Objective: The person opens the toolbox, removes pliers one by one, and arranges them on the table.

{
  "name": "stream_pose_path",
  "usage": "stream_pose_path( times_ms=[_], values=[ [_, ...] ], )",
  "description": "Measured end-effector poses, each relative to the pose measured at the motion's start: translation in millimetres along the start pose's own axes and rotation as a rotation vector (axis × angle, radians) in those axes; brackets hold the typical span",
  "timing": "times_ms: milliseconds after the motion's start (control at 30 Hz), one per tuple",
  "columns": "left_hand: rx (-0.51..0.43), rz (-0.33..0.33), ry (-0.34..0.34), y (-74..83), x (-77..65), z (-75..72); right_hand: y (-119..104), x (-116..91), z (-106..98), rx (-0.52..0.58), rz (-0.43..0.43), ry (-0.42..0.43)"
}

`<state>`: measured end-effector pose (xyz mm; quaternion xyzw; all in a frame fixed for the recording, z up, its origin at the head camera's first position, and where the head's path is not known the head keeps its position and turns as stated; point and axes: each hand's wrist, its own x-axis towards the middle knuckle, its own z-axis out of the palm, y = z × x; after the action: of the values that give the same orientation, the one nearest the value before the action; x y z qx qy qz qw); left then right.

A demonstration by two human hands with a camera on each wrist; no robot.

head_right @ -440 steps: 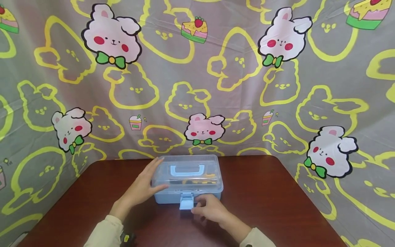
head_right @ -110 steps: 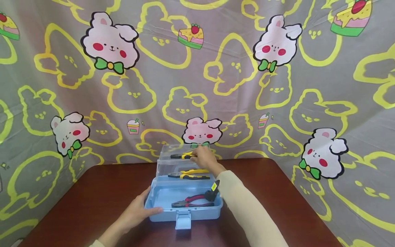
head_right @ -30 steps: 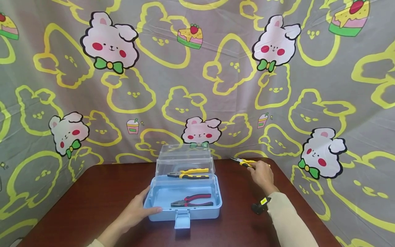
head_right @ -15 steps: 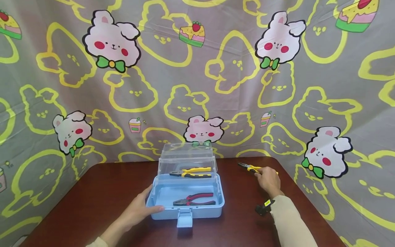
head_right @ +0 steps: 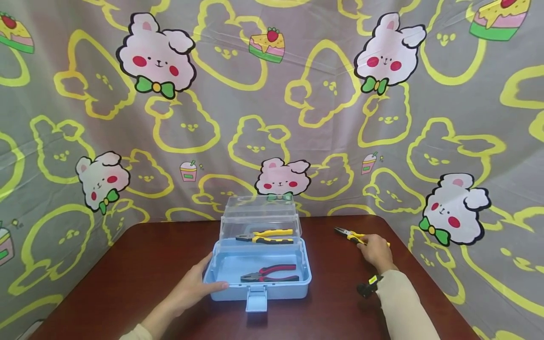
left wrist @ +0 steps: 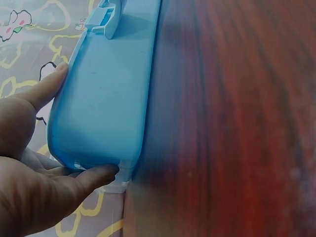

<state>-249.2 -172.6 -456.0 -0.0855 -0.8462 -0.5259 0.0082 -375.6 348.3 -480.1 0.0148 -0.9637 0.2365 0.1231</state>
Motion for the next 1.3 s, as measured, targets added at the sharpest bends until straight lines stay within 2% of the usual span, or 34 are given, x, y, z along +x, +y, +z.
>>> stream_pose_path(
  times_ms=[167, 467, 767, 1000, 1300],
  values=[
    [0.007, -0.014, 0.005, 0.2, -0.5, 0.6, 1.7, 1.2, -0.3, -0.016, 0.002, -0.025],
    [0.013, -0.017, 0.013, -0.9, 0.4, 0.6, 2.4, 2.4, 0.5, -0.027, -0.067, -0.017],
    [0.004, -0.008, 0.001, -1.0, 1.5, 0.3, -1.1, 5.9, -5.5, 0.018, -0.12, 0.054],
    [0.007, -0.016, -0.001, -0.8, 1.4, 0.8, -15.6, 12.5, -10.5, 0.027, -0.207, 0.064],
    [0.009, -0.013, 0.0, -1.1, 1.2, 0.3, -46.7, 15.2, -16.4, 0.044, -0.327, 0.062]
  ],
)
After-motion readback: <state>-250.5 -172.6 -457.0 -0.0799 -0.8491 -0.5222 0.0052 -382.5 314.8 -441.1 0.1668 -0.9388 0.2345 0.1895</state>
